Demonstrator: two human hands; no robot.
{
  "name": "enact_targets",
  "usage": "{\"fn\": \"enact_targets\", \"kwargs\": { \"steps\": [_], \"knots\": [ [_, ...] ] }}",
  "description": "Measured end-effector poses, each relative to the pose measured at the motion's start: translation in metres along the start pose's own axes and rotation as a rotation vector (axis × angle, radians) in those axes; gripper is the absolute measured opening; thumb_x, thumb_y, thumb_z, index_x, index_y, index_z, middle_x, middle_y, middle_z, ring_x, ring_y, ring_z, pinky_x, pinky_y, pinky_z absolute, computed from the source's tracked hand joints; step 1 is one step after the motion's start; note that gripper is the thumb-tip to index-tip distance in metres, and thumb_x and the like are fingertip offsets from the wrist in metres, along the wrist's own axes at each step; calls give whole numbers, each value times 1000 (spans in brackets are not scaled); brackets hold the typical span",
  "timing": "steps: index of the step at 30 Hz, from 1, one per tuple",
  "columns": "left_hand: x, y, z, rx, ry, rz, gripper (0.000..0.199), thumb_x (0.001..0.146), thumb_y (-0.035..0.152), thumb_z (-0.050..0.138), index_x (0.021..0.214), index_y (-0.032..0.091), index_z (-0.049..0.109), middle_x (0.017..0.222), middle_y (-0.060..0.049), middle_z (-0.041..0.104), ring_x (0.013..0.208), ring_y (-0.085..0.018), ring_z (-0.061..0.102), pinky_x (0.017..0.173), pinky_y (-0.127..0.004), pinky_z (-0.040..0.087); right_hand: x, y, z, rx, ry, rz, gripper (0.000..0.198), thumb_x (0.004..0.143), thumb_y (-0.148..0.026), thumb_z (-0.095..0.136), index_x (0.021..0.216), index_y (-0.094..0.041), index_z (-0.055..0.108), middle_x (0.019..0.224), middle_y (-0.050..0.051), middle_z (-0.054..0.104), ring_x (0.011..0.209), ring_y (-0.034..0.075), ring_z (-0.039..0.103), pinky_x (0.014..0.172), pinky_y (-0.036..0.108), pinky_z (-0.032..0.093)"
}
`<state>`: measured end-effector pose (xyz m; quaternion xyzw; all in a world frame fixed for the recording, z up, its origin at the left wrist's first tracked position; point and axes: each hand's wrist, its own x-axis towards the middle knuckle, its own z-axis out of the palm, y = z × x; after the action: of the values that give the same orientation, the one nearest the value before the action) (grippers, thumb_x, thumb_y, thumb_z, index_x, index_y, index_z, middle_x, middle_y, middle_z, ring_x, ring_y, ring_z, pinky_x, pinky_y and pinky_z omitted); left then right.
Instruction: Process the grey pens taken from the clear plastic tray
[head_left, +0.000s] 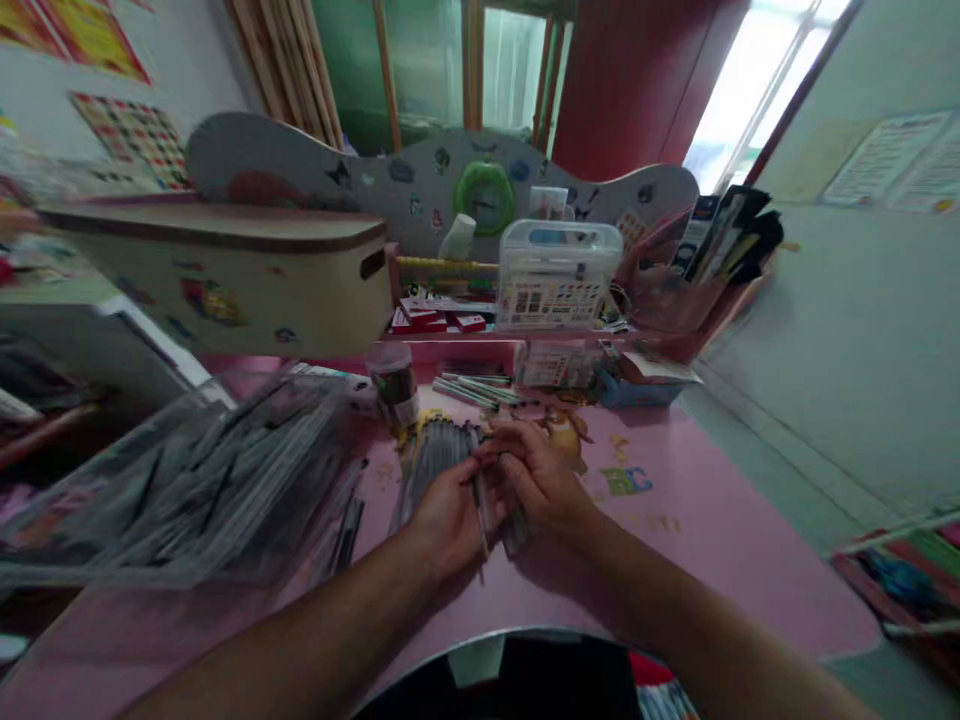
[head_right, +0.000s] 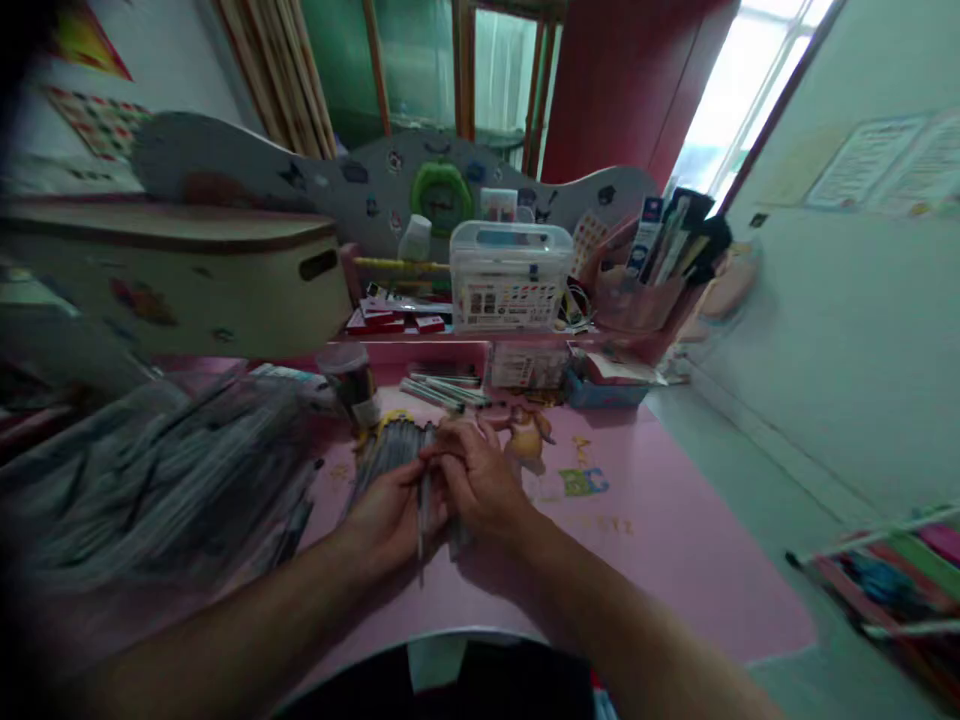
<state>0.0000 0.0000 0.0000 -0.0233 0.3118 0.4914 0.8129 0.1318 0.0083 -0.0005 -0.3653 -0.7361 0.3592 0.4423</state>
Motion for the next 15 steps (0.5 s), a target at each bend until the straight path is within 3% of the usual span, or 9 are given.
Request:
{"fn": "enact_targets", "kwargs": {
  "steps": [6,9,12,15],
  "knots": [
    [-13,3,10,71,10,3,27,101,14,38,94,9,64,83,-10,72,70,-17,73,70,-30,63,-1,1,-5,107,46,43,27,96,-22,50,122,-28,57,113,6,72,110,23,66,94,44,52],
    [-16,7,11,151,17,0,24,100,14,41,95,9,64,82,-11,70,66,-15,71,62,-24,61,2,1,-9,156,117,45,23,97,-27,49,118,-27,59,118,6,70,113,22,65,98,42,49],
    [-18,10,13,276,-4,32,19,98,12,46,88,11,62,70,-4,61,50,-8,58,42,-14,45,5,4,-13,99,242,31,19,96,-29,50,111,-25,62,112,6,70,112,21,63,101,40,45],
    [-28,14,21,456,-80,95,15,94,11,50,82,12,59,64,2,50,42,-3,42,36,-11,28,8,10,-16,33,343,79,16,95,-31,52,103,-23,63,105,5,71,104,22,64,97,40,45]
  ]
}}
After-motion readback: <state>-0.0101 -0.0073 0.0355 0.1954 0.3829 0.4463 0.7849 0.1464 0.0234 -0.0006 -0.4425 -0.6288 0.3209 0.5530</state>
